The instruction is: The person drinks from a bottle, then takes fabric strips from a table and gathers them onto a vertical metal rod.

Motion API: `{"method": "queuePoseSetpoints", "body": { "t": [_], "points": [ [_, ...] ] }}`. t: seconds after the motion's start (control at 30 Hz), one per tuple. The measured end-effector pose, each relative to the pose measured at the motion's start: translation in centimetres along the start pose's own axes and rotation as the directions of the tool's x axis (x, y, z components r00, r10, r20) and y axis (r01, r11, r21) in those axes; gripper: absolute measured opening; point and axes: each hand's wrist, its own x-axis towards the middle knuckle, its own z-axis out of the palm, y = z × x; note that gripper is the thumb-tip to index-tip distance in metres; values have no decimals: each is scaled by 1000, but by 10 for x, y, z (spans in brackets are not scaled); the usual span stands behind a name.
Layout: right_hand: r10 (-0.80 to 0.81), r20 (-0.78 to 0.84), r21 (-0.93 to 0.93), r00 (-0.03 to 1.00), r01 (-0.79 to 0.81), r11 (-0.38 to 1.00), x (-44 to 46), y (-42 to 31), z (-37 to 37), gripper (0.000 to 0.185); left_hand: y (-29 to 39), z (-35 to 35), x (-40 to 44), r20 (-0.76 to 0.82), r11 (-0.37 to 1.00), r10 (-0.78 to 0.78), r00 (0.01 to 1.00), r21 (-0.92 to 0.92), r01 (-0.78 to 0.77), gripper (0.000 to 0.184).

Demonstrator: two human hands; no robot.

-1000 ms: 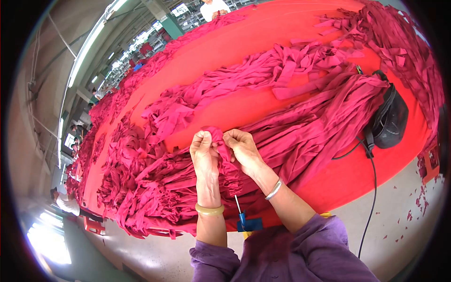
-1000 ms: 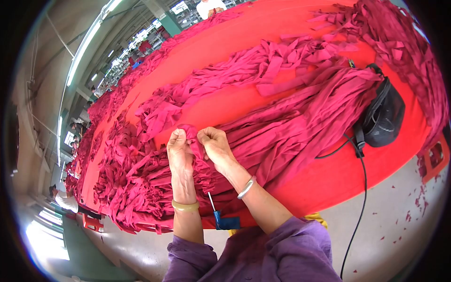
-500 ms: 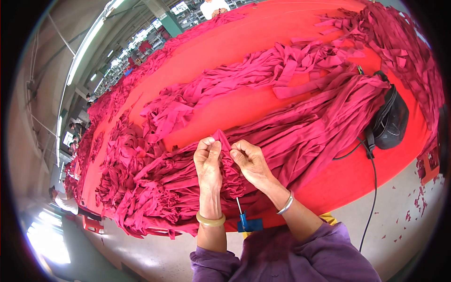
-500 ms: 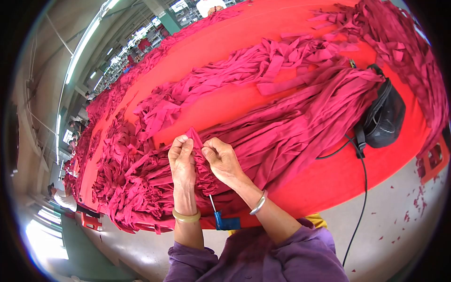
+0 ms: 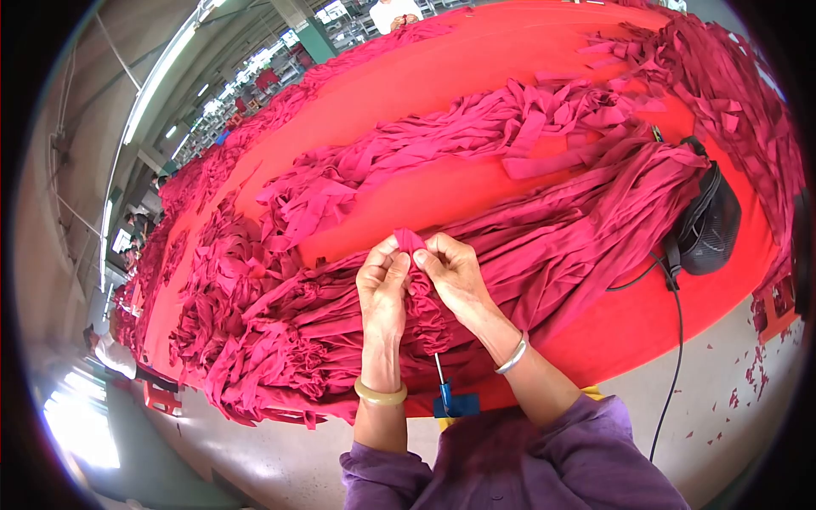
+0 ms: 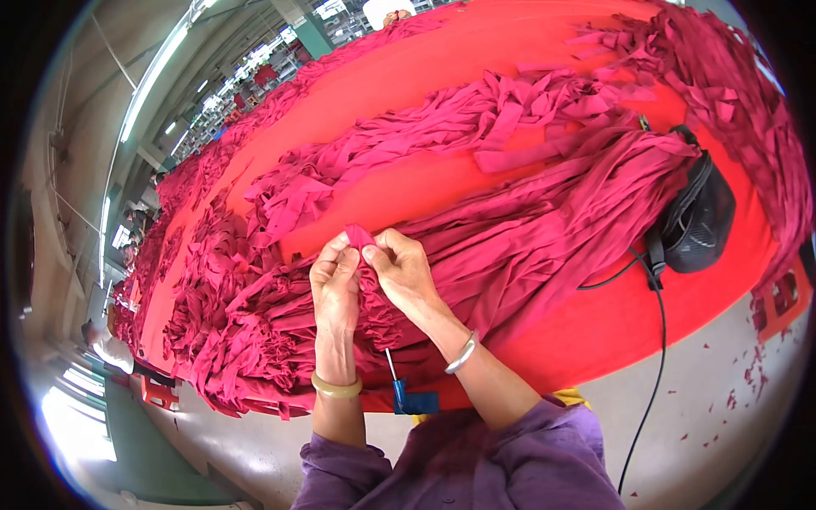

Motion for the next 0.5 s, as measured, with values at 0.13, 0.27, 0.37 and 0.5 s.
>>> {"method": "queuePoseSetpoints", "body": {
  "t": [0.13,0.27,0.37,0.5],
  "points": [
    [33,-7,-6,999,-33,999,-5,-2,-2,10,-7,3,1,6,999,37,999,-34,-37,22],
    [151,12,-57,988,-150,987,3,-4,-4,14,-3,1,9,0,999,-29,1000,-30,29,19],
    [164,45,-45,985,-162,986,-2,-8,-5,14,0,-3,5,42,999,-36,998,27,35,20],
    [293,143,9,945,-297,955,-13,-12,-13,14,8,-6,-1,98,990,-88,991,121,76,23]
  ]
}}
